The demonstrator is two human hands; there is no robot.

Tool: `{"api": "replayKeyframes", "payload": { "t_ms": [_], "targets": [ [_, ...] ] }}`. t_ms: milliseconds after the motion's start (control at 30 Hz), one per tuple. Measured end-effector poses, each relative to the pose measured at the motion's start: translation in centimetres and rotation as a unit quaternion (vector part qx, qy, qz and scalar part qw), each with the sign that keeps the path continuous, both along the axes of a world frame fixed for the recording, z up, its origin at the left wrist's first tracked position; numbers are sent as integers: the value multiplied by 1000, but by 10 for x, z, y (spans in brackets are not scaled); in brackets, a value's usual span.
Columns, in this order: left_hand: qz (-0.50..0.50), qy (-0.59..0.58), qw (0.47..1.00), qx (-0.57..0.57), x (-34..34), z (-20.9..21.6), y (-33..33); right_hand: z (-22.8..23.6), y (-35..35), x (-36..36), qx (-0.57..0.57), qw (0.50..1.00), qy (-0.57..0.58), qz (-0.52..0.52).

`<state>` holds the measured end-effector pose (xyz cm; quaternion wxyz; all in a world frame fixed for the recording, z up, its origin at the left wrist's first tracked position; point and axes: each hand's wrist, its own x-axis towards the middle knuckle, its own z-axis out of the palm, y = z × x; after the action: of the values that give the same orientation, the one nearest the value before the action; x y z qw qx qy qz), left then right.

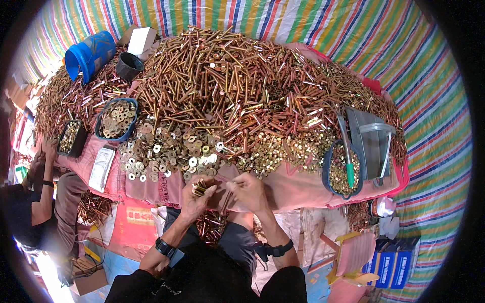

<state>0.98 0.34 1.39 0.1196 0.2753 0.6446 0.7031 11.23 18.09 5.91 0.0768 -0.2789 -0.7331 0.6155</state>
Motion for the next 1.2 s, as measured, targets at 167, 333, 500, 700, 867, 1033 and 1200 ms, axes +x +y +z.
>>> {"api": "replayKeyframes", "payload": {
  "t_ms": [167, 333, 500, 700, 867, 1033, 1200],
  "targets": [
    [31, 7, 997, -73, 9, -5, -11, -9, -9, -10, 254, 966, 12, 40],
    [44, -149, 988, -1, 16, -8, -4, -17, -1, -42, 388, 920, 51, 18],
    [32, -108, 993, -29, 11, 0, 8, -23, 5, -48, 448, 892, 45, 48],
    [71, 54, 995, -45, 7, -7, 20, -39, 15, -52, 472, 879, 76, 3],
    [72, -9, 997, 18, 13, -25, 34, -20, 22, -29, 187, 980, 55, -42],
    [35, -28, 999, 21, 11, -36, 34, 11, 15, -2, -142, 987, 69, -20],
    [4, 0, 999, 42, 9, -34, 27, 4, -4, -11, -138, 989, 45, -24]
  ]
}}
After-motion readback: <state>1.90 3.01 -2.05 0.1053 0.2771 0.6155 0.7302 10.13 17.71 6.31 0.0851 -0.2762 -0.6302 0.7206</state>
